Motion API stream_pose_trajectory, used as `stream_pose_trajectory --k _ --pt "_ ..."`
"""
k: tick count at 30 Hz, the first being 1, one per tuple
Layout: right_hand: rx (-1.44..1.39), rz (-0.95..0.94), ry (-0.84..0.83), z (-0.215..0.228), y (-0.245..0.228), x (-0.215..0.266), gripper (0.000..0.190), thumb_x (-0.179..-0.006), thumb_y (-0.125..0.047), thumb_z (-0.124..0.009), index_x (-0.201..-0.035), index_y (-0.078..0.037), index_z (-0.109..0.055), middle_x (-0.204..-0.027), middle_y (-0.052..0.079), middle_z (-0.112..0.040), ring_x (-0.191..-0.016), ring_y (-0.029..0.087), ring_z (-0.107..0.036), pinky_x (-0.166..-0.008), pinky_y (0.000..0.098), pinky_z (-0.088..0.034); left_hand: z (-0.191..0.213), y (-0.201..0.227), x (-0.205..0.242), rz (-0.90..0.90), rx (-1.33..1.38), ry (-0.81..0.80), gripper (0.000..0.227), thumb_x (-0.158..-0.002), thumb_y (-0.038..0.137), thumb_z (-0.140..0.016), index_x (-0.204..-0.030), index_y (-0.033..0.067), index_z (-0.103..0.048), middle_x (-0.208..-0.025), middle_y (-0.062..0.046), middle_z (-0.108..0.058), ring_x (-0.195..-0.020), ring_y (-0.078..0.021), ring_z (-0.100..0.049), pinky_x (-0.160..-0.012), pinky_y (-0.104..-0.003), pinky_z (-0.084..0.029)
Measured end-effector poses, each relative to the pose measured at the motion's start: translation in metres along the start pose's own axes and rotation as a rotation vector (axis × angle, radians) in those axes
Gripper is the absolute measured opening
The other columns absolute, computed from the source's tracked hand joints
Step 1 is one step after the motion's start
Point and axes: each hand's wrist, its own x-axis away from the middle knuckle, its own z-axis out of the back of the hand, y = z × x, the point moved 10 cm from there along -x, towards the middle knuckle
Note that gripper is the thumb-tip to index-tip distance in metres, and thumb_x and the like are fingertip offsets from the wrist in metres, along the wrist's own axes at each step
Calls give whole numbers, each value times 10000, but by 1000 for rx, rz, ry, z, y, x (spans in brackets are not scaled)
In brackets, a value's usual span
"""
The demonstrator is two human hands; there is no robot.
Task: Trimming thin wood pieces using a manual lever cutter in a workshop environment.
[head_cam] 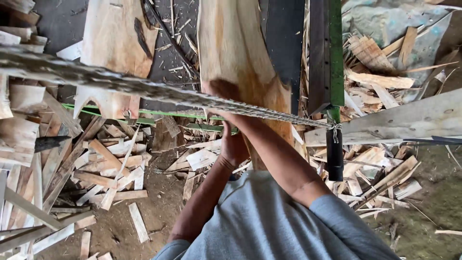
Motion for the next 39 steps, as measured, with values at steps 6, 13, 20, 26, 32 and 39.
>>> stream_pose_trajectory --k 6,13,20,26,32,39 --pt "-183 -336 -370 -83 53 95 96 -988 -118 -648 -918 -60 -619 -630 79 -595 -443 187 -510 -398 336 -450 101 16 -5 22 28 179 935 -903 745 -511 -1491 19 -480 -1480 -147 -571 -1344 -322 -539 -1145 -496 -418" --pt "168 -434 8 18 92 199 591 -887 -226 -788 -1368 23 -551 -1306 312 -644 -1203 465 -600 -1039 553 -483 142 35 -4 -142 -360 227 462 -884 100 -689 -1333 47 -589 -1223 -112 -680 -1069 -241 -667 -930 -375 -567" --pt "-86 -255 -115 12 -6 168 1165 -677 -517 -863 -1544 59 -339 -1557 360 -352 -1450 511 -317 -1197 556 -239 149 111 -5 -517 -1193 327 258 -1034 166 -749 -1142 -63 -697 -1129 -163 -725 -971 -212 -657 -835 -369 -545" --pt "-513 -494 -410 -42 -1 162 997 -772 -594 -821 -1536 -73 -449 -1551 171 -522 -1486 344 -431 -1268 472 -295 23 155 30 -529 -1114 39 354 -1092 316 -635 -1279 17 -669 -1241 -155 -687 -1083 -242 -645 -958 -417 -580" --pt "-1565 -586 -61 -63 29 163 834 -1000 -467 -700 -1614 -42 -329 -1599 113 -418 -1470 251 -380 -1240 393 -319 -152 162 54 -768 -1374 -20 410 -935 290 -660 -1278 77 -592 -1340 -242 -629 -1216 -351 -629 -1068 -474 -509" --pt "-1813 -1065 291 -119 166 296 418 -1027 -299 -608 -1332 -15 -581 -1332 118 -633 -1237 268 -568 -1060 411 -468 -41 66 -12 -701 -2193 -14 404 -851 248 -756 -1197 67 -652 -1135 -174 -675 -1095 -378 -637 -1004 -540 -495"
